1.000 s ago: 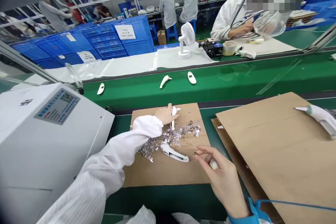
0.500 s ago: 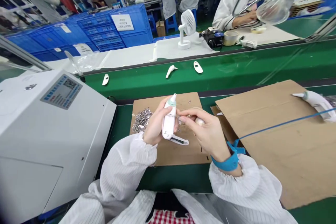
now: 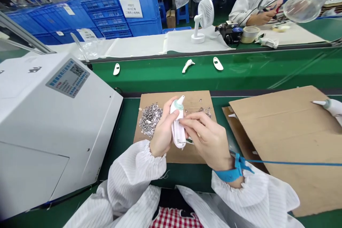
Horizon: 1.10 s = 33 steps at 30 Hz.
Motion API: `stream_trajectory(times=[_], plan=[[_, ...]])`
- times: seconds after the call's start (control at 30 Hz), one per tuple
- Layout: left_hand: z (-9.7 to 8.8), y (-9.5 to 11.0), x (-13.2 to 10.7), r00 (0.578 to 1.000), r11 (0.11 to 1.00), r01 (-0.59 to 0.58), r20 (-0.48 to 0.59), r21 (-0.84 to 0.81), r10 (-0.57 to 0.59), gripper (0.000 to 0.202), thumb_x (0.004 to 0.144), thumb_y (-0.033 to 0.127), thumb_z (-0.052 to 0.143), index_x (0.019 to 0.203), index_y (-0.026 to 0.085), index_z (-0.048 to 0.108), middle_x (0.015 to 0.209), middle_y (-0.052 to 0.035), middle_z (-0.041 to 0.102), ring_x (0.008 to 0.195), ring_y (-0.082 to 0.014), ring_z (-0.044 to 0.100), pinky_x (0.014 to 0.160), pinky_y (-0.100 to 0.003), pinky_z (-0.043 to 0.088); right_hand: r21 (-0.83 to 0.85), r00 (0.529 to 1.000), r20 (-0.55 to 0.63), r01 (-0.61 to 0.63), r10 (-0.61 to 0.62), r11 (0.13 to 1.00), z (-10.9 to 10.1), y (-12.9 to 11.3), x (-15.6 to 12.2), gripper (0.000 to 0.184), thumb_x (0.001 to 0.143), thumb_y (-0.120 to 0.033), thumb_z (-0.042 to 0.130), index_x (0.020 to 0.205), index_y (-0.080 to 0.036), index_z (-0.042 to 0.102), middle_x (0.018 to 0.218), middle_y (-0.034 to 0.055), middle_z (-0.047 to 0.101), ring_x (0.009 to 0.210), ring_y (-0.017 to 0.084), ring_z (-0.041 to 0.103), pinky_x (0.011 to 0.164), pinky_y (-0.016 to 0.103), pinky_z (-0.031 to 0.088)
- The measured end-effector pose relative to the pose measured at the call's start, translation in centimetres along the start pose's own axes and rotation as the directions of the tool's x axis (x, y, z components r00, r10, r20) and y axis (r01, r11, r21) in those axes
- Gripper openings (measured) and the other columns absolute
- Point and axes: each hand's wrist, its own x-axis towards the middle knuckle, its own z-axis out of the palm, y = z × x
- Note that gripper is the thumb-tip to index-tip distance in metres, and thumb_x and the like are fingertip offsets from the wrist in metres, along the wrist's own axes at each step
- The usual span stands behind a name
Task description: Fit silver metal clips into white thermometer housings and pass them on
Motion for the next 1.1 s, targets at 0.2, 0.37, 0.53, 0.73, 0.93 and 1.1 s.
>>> stream_trajectory(times=[0.2, 0.37, 0.53, 0.73, 0.93, 1.1], plan=[[-1.1, -0.2, -0.1, 0.993, 0.997, 0.035, -0.111, -0.072, -0.043, 0.044, 0.091, 0.032, 0.050, 0.134, 0.029, 0.041, 0.080, 0.0000, 0.058, 0.046, -0.0106, 0.052, 0.045, -0.024, 0.045, 0.018, 0.987, 0.098, -0.128, 0.126, 0.992, 1.1, -0.5, -0.2, 0.019, 0.092, -0.033, 0.059, 0.097, -0.025, 0.075, 0.095, 0.0069, 0.069, 0.075, 0.017, 0.065, 0.068, 0.032, 0.055], [-4.6, 1.4, 0.1, 0.980, 0.986, 0.011, -0.194, -0.166, -0.044, 0.026, 0.093, 0.035, 0.044, 0.116, 0.023, 0.044, 0.073, 0.0022, 0.054, 0.040, -0.0090, 0.049, 0.036, -0.021, 0.039, -0.064, 0.952, 0.301, -0.039, 0.056, 0.997, 2.1, 1.6, 2.6, 0.031, 0.095, -0.032, 0.051, 0.119, -0.022, 0.069, 0.095, 0.0067, 0.068, 0.077, 0.016, 0.062, 0.069, 0.031, 0.049], [-9.1, 2.1, -1.5, 0.920, 0.970, -0.119, -0.392, -0.213, 0.027, 0.017, 0.093, 0.029, 0.041, 0.109, 0.022, 0.044, 0.072, 0.0034, 0.053, 0.039, -0.0076, 0.047, 0.034, -0.019, 0.037, -0.361, 0.762, 0.580, -0.076, 0.287, 0.930, 4.8, 5.3, 4.4, 0.018, 0.089, -0.022, 0.056, 0.084, -0.019, 0.072, 0.087, 0.0048, 0.073, 0.081, 0.022, 0.065, 0.069, 0.032, 0.042], [-11.2, -0.2, -3.3, 0.927, 0.960, -0.067, -0.373, -0.273, -0.042, 0.018, 0.089, 0.029, 0.049, 0.104, 0.022, 0.044, 0.074, 0.0021, 0.056, 0.041, -0.0082, 0.049, 0.033, -0.019, 0.037, -0.409, 0.680, 0.668, -0.001, 0.301, 0.912, 7.9, 6.0, 3.4, 0.022, 0.092, -0.027, 0.052, 0.102, -0.022, 0.071, 0.101, 0.0049, 0.073, 0.087, 0.022, 0.066, 0.064, 0.029, 0.038], [-11.0, -1.1, -3.3, 0.943, 0.955, -0.053, -0.329, -0.291, -0.048, 0.027, 0.088, 0.030, 0.053, 0.113, 0.024, 0.043, 0.076, 0.0020, 0.057, 0.041, -0.0099, 0.050, 0.033, -0.020, 0.039, -0.463, 0.648, 0.691, 0.056, 0.320, 0.885, 9.9, 5.9, 5.5, 0.017, 0.087, -0.022, 0.056, 0.089, -0.022, 0.073, 0.095, 0.0059, 0.073, 0.082, 0.021, 0.065, 0.062, 0.029, 0.037], [-10.8, -0.8, -3.4, 0.943, 0.961, -0.052, -0.330, -0.272, -0.043, 0.037, 0.086, 0.036, 0.058, 0.118, 0.025, 0.043, 0.076, 0.0026, 0.057, 0.042, -0.0098, 0.051, 0.034, -0.020, 0.039, -0.477, 0.663, 0.665, 0.021, 0.345, 0.879, 11.3, 6.4, 6.1, 0.014, 0.086, -0.029, 0.061, 0.092, -0.021, 0.071, 0.097, 0.0068, 0.073, 0.084, 0.023, 0.066, 0.061, 0.030, 0.036]])
